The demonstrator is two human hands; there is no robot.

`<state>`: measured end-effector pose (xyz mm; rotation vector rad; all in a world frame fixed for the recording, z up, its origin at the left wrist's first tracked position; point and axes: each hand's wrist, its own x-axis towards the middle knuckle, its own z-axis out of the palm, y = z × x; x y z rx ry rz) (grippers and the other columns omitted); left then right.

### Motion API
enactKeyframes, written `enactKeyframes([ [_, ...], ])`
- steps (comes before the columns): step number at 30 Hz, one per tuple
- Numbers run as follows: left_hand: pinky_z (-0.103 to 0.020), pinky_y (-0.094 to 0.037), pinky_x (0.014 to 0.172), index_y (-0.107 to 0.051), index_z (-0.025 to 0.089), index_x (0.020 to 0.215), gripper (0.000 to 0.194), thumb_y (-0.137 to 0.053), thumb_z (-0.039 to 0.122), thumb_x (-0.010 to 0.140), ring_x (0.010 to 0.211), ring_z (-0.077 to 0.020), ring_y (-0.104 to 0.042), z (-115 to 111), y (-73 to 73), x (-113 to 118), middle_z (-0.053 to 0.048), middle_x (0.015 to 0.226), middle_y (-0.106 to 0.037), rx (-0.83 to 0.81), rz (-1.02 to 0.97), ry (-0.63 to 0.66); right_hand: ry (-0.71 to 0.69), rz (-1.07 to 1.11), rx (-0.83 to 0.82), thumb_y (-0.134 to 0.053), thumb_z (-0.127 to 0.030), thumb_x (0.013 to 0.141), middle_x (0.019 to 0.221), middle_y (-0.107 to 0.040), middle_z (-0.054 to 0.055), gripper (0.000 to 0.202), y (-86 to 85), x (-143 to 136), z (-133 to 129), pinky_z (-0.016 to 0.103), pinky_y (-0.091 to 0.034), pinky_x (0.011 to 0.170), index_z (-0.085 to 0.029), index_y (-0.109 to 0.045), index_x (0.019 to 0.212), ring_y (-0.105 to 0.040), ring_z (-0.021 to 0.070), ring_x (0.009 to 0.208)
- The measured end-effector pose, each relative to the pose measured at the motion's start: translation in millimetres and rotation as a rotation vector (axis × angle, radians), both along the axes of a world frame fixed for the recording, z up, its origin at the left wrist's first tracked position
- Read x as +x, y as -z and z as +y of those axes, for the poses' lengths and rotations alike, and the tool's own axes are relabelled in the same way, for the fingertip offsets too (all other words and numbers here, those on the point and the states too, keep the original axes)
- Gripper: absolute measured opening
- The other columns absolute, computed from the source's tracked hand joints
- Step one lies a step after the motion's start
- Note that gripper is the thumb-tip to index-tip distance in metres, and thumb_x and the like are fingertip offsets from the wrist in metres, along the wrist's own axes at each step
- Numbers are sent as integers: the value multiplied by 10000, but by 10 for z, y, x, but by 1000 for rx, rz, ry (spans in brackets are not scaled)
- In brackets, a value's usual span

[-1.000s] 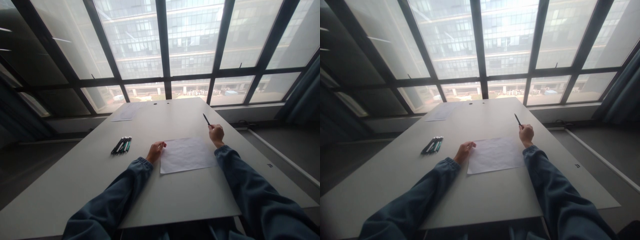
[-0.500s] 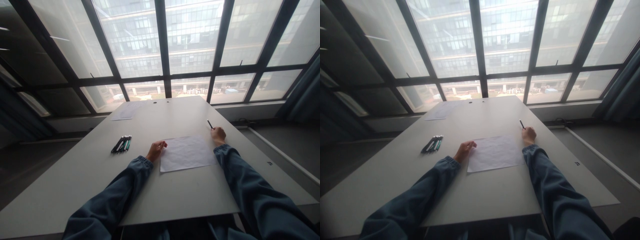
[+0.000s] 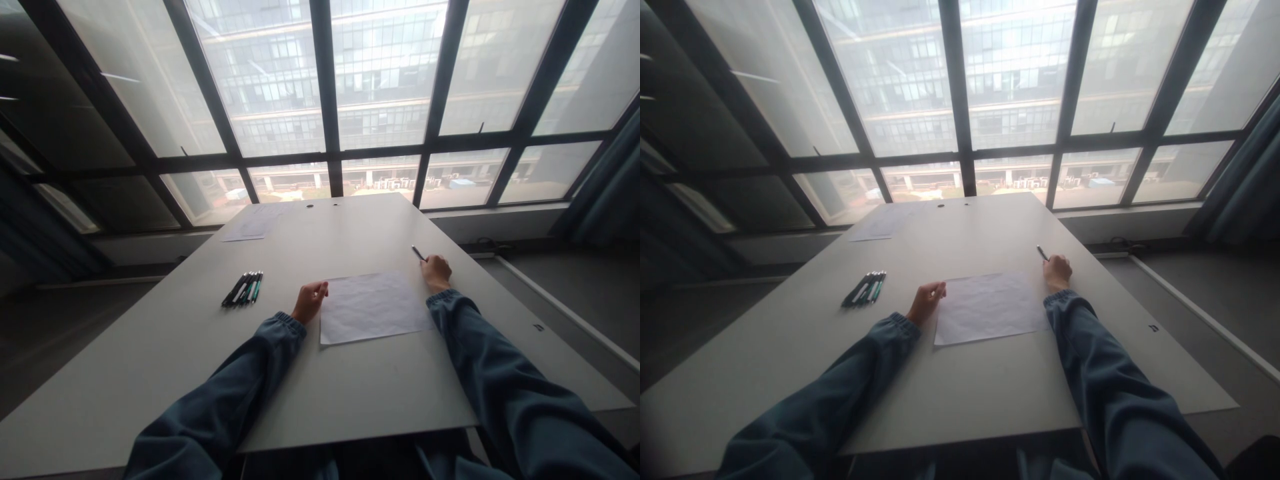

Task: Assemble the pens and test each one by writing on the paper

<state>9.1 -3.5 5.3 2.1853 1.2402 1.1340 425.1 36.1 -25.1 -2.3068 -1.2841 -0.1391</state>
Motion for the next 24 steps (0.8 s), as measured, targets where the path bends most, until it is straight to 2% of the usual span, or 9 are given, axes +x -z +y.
enactKeyframes([
  [15,-249,-390,589,-606,163,577,505,-431,453,952,554,-138,-535,-9,-4,0,-3,544,-579,15,8,-6,-24,6,-31,-612,-349,882,1076,-633,181,308,-63,-41,-57,361,-449,803,-121,-694,1072,-576,295,1015],
  [20,-261,-430,634,-674,156,701,490,-407,463,975,617,-153,-592,-4,-8,-8,-18,619,-630,-20,-51,35,-55,-73,91,-580,-330,904,1107,-614,177,307,-101,-126,-74,375,-425,835,-131,-667,1121,-532,303,1051],
  [24,-279,-471,740,-713,162,873,413,-413,422,986,774,-177,-662,5,-14,-4,-40,782,-714,-11,-104,58,-181,-143,228,-522,-287,924,1099,-613,158,282,-176,-267,-79,371,-407,871,-133,-672,1105,-513,288,1044],
])
